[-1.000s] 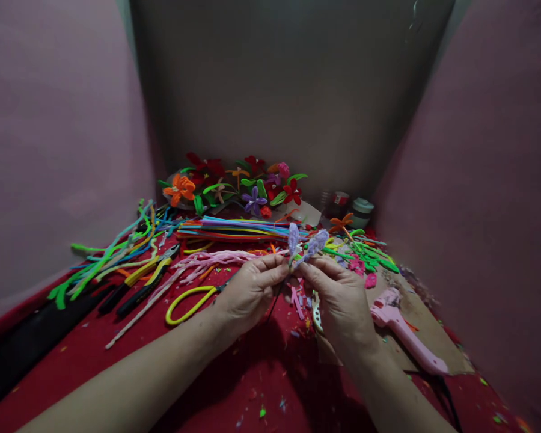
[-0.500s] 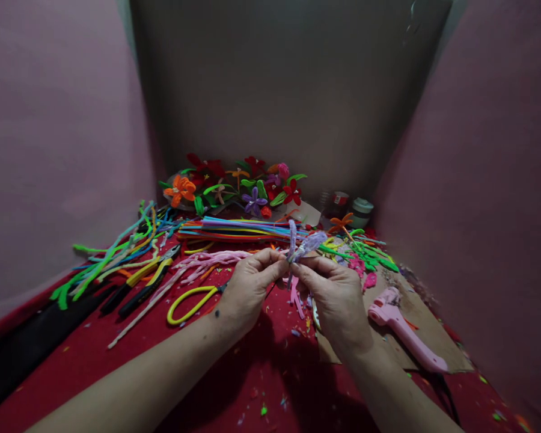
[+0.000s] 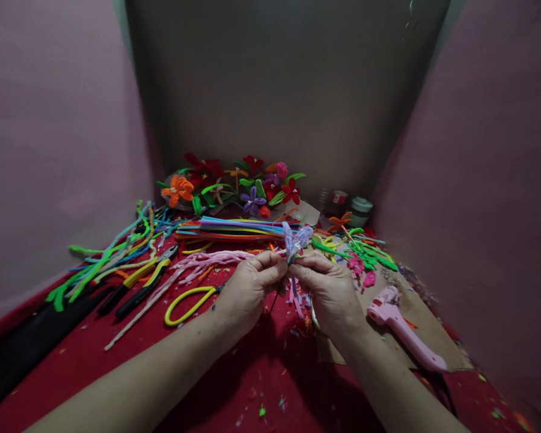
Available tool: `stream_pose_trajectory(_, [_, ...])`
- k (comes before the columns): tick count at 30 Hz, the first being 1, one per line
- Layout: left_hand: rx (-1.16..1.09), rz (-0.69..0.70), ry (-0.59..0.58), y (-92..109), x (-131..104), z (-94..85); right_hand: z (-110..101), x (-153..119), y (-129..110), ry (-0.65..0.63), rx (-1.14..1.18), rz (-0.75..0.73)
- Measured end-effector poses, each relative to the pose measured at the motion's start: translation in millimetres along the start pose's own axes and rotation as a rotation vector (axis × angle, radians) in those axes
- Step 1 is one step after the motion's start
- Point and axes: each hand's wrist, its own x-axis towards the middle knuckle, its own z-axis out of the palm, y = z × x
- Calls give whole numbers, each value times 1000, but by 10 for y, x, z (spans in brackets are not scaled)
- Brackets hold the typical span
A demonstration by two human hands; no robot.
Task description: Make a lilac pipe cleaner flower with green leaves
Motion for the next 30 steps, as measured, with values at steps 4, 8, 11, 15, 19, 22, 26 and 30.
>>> stream_pose_trajectory(4, [-51,-31,22,-24,-18,31,39,-7,10,14,118,23])
stream_pose_trajectory(8, [-24,32,52,-20,-42,53,81,-14,-6,18,172,23])
stream_pose_trajectory(11, [-91,32,32,-3,-54,74,83,-16,-10,10,190,14])
stream_pose_trajectory(15, [-157,1,-17,5,-59,90,68,-13,-3,-54,247,81])
stream_pose_trajectory(19, [-117,-8,-2,-1,-49,73,46,-13,1,-97,246,121])
stream_pose_trajectory(22, [-98,3,11,1,-36,55,18,-35,-20,-79,69,17])
stream_pose_trajectory(26, [-52,42,20,9,-33,47,3,-78,-84,-42,-227,-99])
stream_pose_trajectory(30, [-8,79,9,-1,-44,48,24,-78,-95,-53,-116,-77])
